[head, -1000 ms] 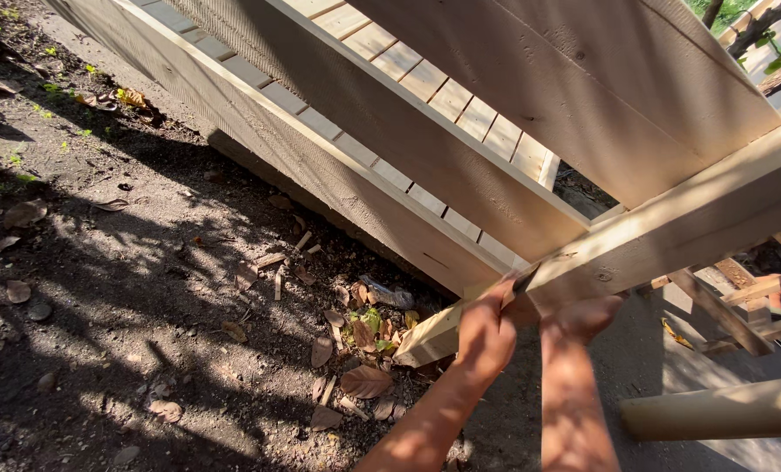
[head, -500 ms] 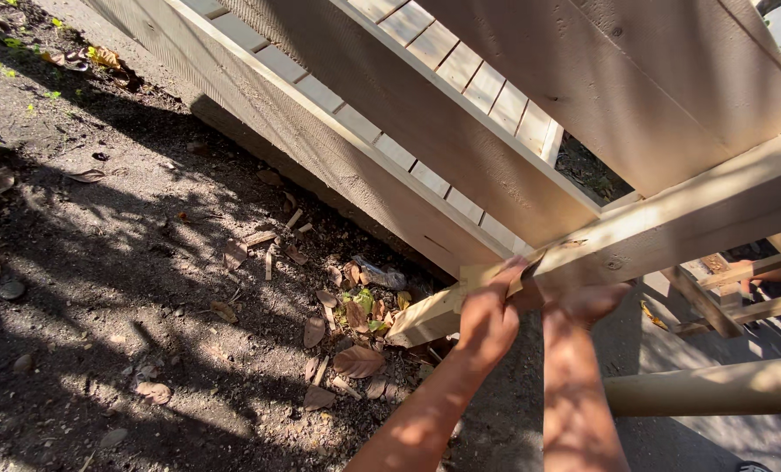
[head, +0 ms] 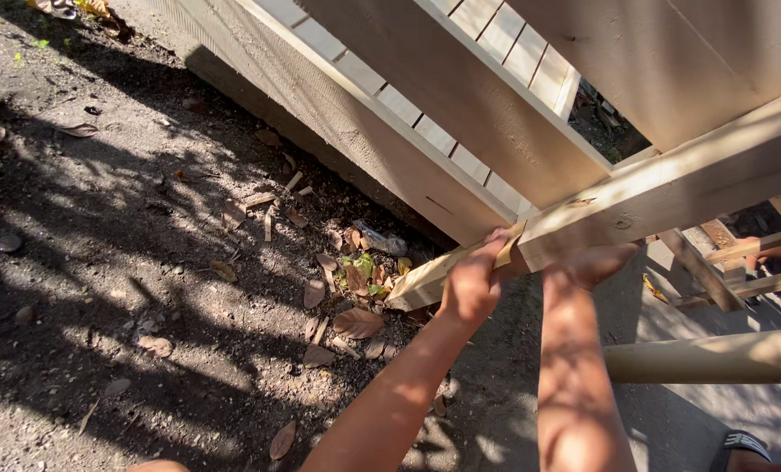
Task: The person sands the wooden frame and slats of a bench-like furniture piece using sheets of sandpaper held by hand. They work along the edges, corner posts, and underside rails, repositioning around the piece and switching sandpaper sheets as they smooth different surfaces.
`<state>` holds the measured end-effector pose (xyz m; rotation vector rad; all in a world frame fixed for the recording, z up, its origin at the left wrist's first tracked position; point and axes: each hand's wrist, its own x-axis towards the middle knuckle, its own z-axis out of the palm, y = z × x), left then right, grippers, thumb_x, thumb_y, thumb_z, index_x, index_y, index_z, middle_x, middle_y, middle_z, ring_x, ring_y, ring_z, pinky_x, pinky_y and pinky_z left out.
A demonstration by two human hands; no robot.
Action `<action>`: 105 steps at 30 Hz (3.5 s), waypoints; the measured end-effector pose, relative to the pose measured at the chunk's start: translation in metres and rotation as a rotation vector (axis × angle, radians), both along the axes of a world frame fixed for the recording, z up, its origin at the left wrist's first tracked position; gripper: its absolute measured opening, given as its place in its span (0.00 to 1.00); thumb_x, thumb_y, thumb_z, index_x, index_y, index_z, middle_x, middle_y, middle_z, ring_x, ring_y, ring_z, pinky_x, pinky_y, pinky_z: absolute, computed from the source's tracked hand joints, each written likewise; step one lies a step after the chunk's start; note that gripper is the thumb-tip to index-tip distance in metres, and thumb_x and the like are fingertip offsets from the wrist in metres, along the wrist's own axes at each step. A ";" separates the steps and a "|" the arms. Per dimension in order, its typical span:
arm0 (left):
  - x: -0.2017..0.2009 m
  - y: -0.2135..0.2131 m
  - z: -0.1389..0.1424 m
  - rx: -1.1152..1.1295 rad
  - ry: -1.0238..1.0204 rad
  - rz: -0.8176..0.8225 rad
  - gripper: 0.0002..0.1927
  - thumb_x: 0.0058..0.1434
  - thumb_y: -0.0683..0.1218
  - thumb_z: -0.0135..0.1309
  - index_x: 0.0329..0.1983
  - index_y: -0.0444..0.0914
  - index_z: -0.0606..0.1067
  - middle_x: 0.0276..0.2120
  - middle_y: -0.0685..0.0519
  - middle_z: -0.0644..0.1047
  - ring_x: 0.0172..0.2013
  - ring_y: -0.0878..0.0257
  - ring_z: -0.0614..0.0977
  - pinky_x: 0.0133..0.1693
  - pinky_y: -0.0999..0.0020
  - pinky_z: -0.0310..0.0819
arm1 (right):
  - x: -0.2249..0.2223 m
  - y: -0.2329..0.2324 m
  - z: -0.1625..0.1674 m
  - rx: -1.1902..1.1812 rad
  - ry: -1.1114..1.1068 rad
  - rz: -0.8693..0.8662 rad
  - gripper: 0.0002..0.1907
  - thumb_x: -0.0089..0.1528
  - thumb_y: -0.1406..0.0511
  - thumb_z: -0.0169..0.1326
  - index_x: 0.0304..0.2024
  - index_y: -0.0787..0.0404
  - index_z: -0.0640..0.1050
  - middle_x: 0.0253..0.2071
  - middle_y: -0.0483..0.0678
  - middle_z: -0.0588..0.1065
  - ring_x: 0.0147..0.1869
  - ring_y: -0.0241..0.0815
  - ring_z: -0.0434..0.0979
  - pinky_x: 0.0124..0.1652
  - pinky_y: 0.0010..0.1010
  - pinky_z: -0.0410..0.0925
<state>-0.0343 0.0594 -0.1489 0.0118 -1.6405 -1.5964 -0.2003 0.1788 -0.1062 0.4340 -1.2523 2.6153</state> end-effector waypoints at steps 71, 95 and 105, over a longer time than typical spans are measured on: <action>0.056 0.023 -0.083 -1.149 -0.245 0.241 0.36 0.52 0.40 0.52 0.67 0.51 0.72 0.72 0.48 0.66 0.69 0.50 0.67 0.64 0.41 0.60 | 0.114 0.060 0.013 0.681 -0.287 -0.143 0.22 0.71 0.55 0.41 0.48 0.62 0.80 0.39 0.49 0.80 0.39 0.38 0.77 0.38 0.31 0.66; 0.017 -0.029 0.100 0.080 -0.127 0.214 0.11 0.67 0.45 0.51 0.49 0.37 0.75 0.49 0.44 0.70 0.51 0.47 0.75 0.54 0.55 0.68 | 0.151 0.053 0.247 1.344 1.353 -1.247 0.14 0.73 0.71 0.61 0.61 0.65 0.81 0.61 0.56 0.77 0.64 0.58 0.77 0.62 0.46 0.72; 0.008 -0.025 0.101 0.091 -0.111 0.179 0.10 0.62 0.43 0.53 0.45 0.37 0.78 0.46 0.45 0.74 0.48 0.49 0.78 0.52 0.57 0.71 | 0.132 0.040 0.099 1.896 1.417 -0.674 0.31 0.62 0.66 0.50 0.69 0.52 0.71 0.74 0.44 0.65 0.79 0.43 0.59 0.72 0.45 0.52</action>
